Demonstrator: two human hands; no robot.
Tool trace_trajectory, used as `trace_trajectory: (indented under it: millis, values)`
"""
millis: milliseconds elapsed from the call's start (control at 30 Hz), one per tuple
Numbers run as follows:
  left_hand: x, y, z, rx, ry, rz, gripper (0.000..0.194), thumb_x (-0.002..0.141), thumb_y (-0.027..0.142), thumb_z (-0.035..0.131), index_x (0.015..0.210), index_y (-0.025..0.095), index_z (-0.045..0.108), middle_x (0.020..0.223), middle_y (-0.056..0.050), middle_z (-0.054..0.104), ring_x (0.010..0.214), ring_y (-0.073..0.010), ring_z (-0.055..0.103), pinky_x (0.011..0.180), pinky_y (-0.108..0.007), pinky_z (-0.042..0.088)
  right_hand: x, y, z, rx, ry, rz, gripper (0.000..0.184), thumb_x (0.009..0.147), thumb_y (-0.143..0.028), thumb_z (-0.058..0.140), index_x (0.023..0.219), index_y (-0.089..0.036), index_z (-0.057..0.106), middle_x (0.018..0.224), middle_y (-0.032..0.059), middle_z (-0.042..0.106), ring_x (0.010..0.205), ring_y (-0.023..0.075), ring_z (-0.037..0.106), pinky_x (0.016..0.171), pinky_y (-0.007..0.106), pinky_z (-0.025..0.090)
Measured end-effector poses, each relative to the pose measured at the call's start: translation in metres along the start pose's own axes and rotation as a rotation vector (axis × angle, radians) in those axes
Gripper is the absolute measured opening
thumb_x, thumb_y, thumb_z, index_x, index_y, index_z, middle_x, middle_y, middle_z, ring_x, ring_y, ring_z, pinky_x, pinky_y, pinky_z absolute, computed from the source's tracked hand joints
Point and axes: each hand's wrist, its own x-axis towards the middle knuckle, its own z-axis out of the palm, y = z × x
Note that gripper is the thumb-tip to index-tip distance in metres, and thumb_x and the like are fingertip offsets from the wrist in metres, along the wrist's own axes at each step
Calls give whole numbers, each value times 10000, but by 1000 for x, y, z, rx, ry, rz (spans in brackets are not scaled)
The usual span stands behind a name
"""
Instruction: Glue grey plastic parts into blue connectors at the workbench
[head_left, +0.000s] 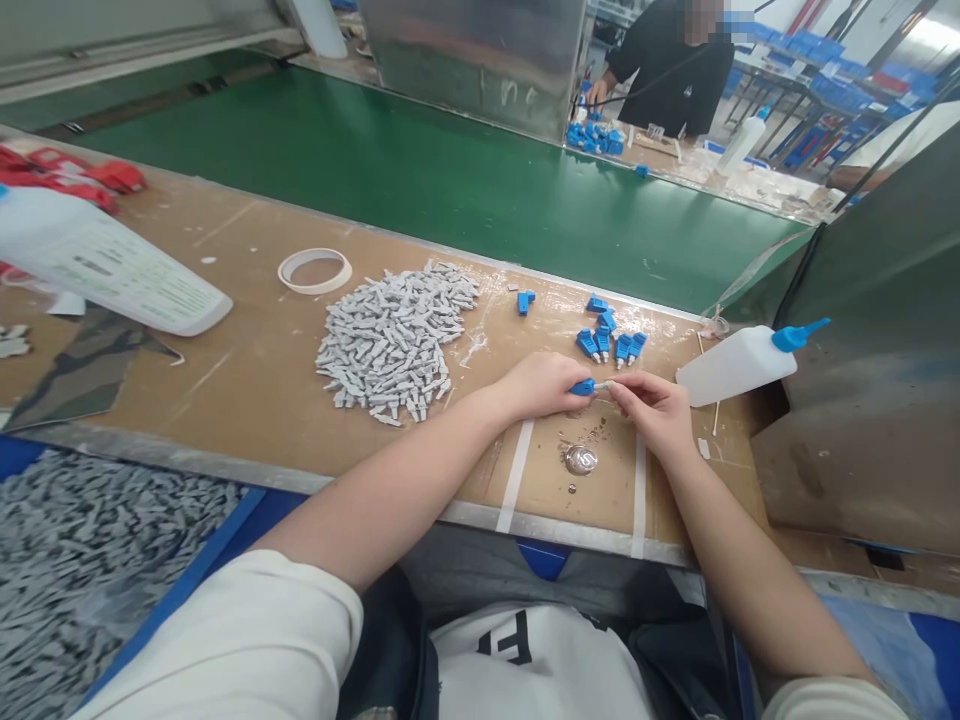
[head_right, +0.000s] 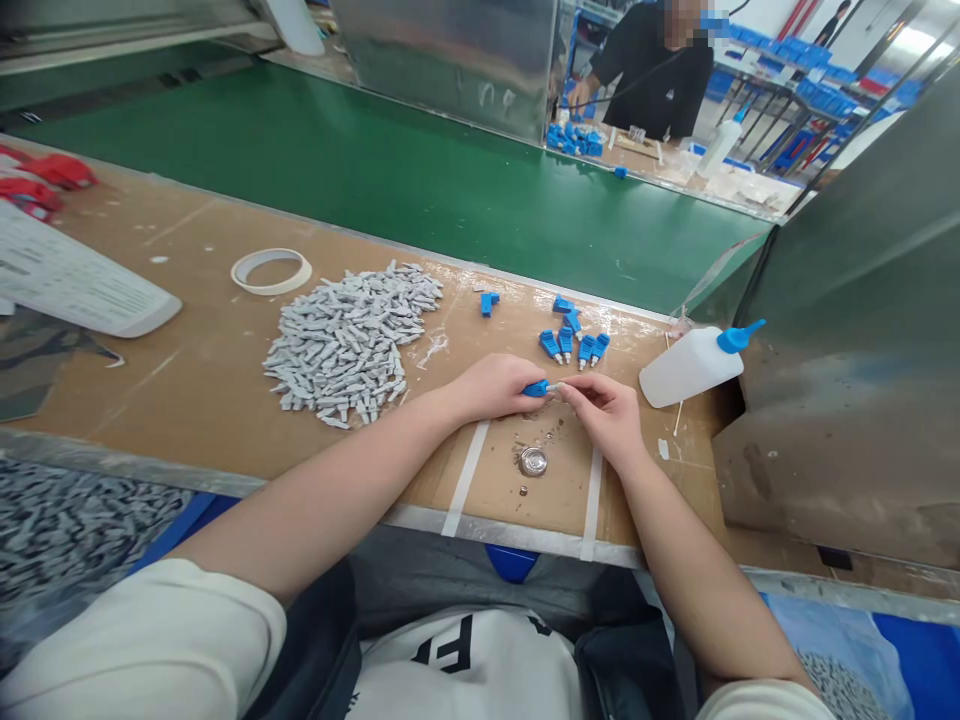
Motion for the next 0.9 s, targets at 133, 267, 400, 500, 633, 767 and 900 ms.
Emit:
trace_trajectory:
  millis: [133,267,400,500,633,767,900]
  values:
    - [1,3,0,42,-42,2,182,925,349,641,824,203,681,840,-31,724,813,-219,675,628,-306,342,-3,4,6,-62,-6,21,247,855,-445,785,869,-200,816,760,42,758,655,172,654,631,296,510]
    - [2,4,3,108,-62,-10,186,937,360,650,909,178,679,906,-74,738,881,-263,700,655,-307,398,-4,9,14,-131,-18,18,272,875,-460,758,869,-191,801,712,33,728,618,167,624,620,295,482]
    - [-1,0,0,-39,91,-30,290,948,382,696,1153,192,615,989,-47,742,892,-234,708,693,-283,429,2,11,12,-167,-41,-9,307,943,-486,666,881,-189,712,715,17,672,624,158,573,618,285,438]
    - [-5,-6,-4,-90,129,29,287,987,449,654,1126,203,604,980,-34,730,875,-208,698,713,-276,437,6,11,6,-294,-115,-73,343,1017,-479,533,821,-204,593,725,8,598,682,163,538,656,286,394]
    - [-9,-10,-4,52,56,107,326,1047,514,514,1060,203,610,962,-46,717,873,-213,690,686,-284,422,6,13,-1,-416,-294,-91,418,1054,-473,413,729,-212,437,706,-1,523,693,163,495,668,292,338]
    - [-9,-6,3,177,48,100,412,1079,545,373,1110,221,625,950,-53,697,842,-207,676,669,-284,412,4,19,1,-316,-318,-38,439,1036,-495,397,700,-213,384,667,-16,473,666,152,466,654,290,321]
    - [-7,0,11,158,85,94,511,1075,592,298,1019,204,626,889,-56,660,805,-200,646,685,-289,418,3,25,4,-225,-264,1,449,1013,-515,416,684,-214,357,645,-31,403,650,142,416,631,288,301]
